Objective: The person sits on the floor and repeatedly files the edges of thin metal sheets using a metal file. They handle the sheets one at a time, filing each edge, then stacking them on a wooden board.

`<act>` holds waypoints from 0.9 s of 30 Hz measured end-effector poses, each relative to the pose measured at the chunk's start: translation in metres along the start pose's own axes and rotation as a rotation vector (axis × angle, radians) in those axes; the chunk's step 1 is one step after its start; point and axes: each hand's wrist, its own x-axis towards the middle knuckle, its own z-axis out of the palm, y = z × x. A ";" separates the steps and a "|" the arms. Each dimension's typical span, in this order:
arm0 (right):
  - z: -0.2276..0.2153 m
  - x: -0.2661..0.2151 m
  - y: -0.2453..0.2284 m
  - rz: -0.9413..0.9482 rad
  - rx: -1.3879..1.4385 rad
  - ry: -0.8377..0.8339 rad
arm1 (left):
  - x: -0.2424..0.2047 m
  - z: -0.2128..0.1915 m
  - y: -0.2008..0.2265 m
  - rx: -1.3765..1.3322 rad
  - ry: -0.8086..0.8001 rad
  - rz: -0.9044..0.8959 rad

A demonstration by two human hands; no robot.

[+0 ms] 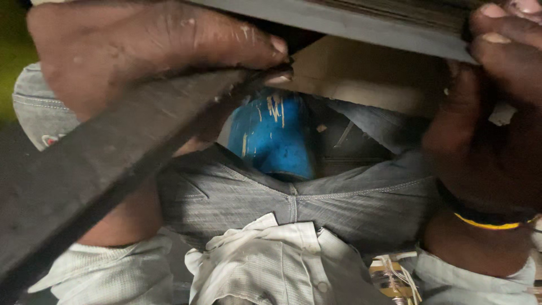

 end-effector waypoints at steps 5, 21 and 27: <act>0.004 -0.002 0.003 0.000 -0.115 0.038 | 0.002 0.002 0.000 -0.005 -0.006 0.009; 0.002 -0.018 0.008 0.062 -0.163 -0.015 | 0.001 0.003 0.000 -0.005 -0.011 0.032; 0.007 -0.023 0.012 0.066 -0.243 0.012 | 0.001 0.005 -0.002 0.001 -0.005 0.040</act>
